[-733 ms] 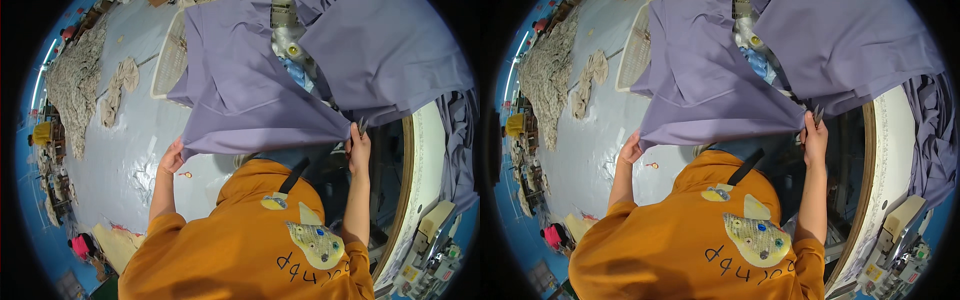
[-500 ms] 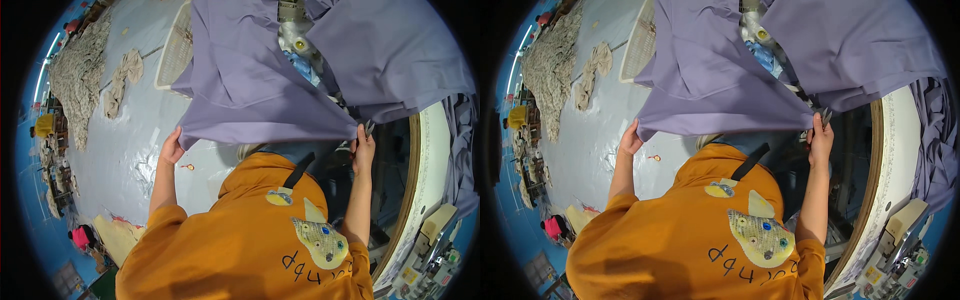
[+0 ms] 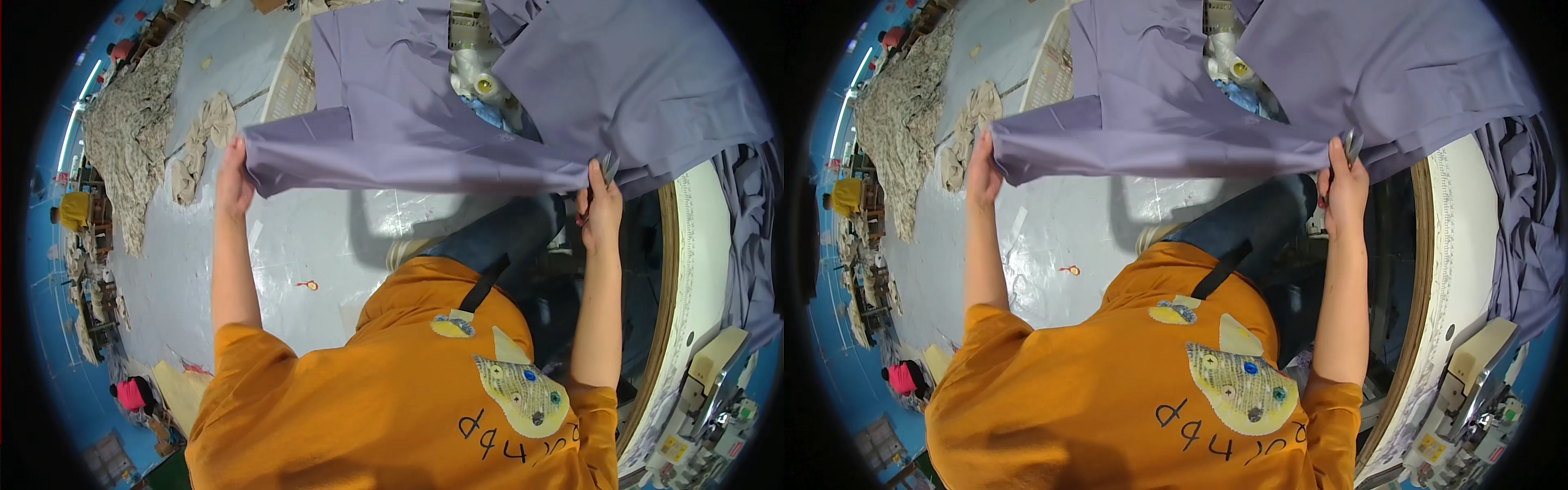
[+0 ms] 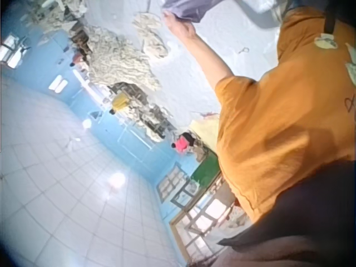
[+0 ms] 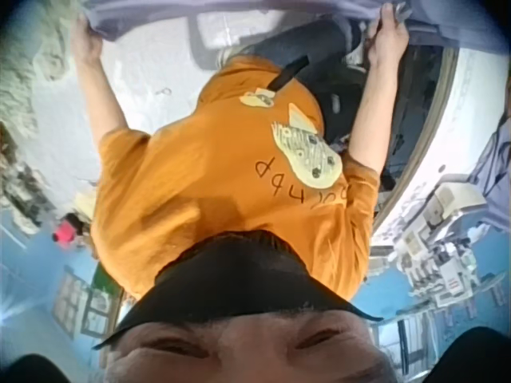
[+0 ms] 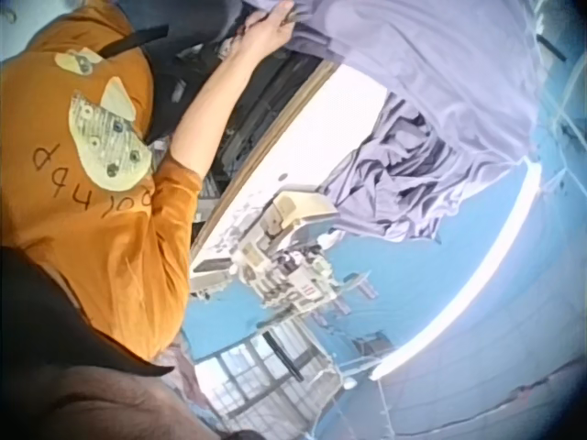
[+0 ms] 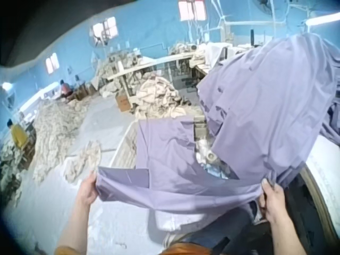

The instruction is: The person is using small scissors to trim excess threads from purple fabric pieces at an industrial workstation.

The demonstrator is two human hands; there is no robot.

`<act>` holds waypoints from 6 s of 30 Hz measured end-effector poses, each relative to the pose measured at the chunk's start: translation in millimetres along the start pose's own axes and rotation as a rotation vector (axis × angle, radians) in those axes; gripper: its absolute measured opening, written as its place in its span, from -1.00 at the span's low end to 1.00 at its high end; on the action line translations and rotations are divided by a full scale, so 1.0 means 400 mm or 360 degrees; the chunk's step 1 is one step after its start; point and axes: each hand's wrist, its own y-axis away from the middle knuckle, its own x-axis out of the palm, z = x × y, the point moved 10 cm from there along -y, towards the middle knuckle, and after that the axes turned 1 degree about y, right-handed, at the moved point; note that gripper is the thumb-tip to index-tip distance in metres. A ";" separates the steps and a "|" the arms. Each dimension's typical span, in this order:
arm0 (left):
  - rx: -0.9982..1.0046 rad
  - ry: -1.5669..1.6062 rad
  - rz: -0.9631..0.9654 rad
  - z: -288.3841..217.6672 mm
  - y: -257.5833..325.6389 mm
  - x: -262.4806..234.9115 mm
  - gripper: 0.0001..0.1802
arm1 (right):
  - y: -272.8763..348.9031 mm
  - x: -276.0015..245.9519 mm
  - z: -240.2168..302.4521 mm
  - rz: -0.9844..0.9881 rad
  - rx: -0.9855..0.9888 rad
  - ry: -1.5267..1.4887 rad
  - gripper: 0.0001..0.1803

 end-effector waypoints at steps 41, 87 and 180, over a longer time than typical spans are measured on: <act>-0.1148 -0.0920 0.0187 0.427 0.212 -0.272 -0.66 | 0.005 -0.035 -0.203 0.0290 0.0221 0.0409 -0.80; -0.1550 -0.2802 0.0404 0.597 0.323 -0.583 -0.52 | 0.053 -0.014 -0.311 0.0446 0.0130 0.0767 -0.83; 0.0415 -0.0233 0.0174 -0.338 -0.331 0.157 -0.50 | -0.128 0.425 -0.430 0.0745 0.0010 0.1411 -0.65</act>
